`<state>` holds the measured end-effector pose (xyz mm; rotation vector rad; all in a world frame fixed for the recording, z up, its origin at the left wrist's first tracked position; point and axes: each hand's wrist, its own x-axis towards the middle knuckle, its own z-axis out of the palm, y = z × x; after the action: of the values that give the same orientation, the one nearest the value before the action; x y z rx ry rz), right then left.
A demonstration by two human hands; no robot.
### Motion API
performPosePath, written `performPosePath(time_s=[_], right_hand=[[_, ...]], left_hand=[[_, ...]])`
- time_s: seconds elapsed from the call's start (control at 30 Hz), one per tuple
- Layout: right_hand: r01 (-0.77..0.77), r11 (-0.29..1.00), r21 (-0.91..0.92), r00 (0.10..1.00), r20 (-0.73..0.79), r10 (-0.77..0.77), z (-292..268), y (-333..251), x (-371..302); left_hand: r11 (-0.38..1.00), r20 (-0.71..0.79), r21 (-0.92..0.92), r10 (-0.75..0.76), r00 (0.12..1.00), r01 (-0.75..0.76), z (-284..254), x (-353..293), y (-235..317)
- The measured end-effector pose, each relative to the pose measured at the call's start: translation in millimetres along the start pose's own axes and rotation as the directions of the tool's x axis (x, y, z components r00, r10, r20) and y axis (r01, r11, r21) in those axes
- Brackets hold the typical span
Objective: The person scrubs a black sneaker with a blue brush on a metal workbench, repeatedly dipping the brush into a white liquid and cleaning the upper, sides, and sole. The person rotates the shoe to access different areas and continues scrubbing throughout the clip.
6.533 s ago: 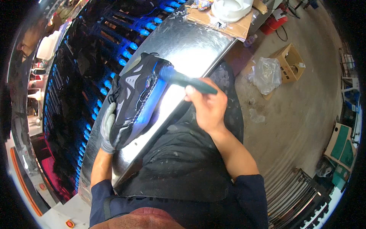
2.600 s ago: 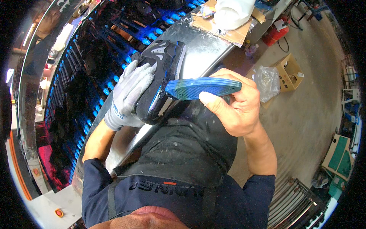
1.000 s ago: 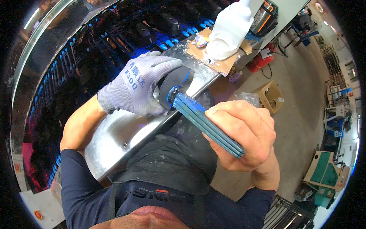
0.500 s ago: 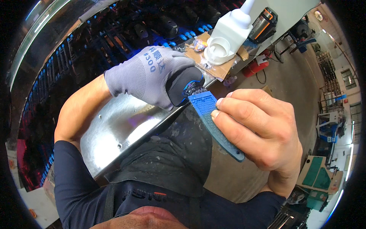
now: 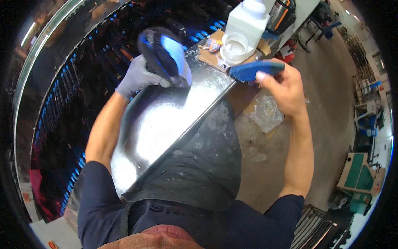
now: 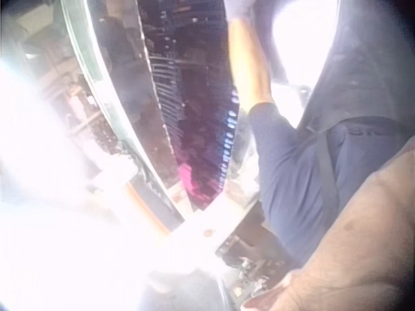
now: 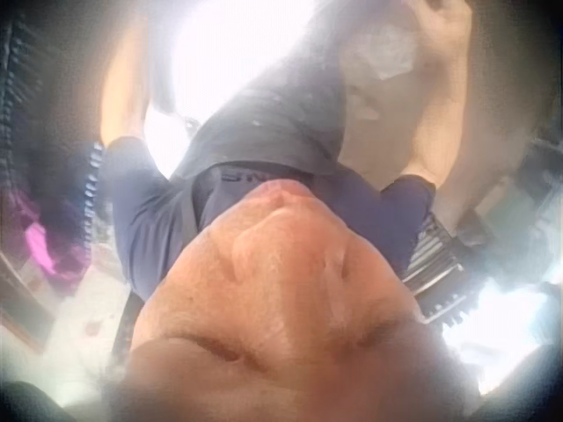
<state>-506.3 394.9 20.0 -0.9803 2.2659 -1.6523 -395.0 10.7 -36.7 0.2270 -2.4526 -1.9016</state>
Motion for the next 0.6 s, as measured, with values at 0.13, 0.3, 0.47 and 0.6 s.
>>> performPosePath(time_s=[0.13, 0.3, 0.47, 0.6], right_hand=[[-0.058, 0.997, 0.05, 0.97, -0.234, 0.068, -3, 71, 24], [-0.078, 0.983, -0.167, 0.939, -0.343, 0.017, 8, 110, 74], [-0.083, 0.83, -0.551, 0.952, -0.29, -0.097, 19, 108, 106], [-0.081, 0.776, -0.625, 0.973, -0.22, -0.076, 37, 103, 121]], left_hand=[[0.964, -0.239, -0.21, 0.108, 0.965, -0.16, 12, -22, -39], [0.677, -0.101, -0.724, 0.09, 0.991, -0.136, 34, -61, -31], [0.593, -0.063, -0.785, 0.214, 0.975, -0.181, 8, -63, -7], [0.129, -0.098, -0.984, 0.168, 0.981, -0.12, 37, -85, -91]])
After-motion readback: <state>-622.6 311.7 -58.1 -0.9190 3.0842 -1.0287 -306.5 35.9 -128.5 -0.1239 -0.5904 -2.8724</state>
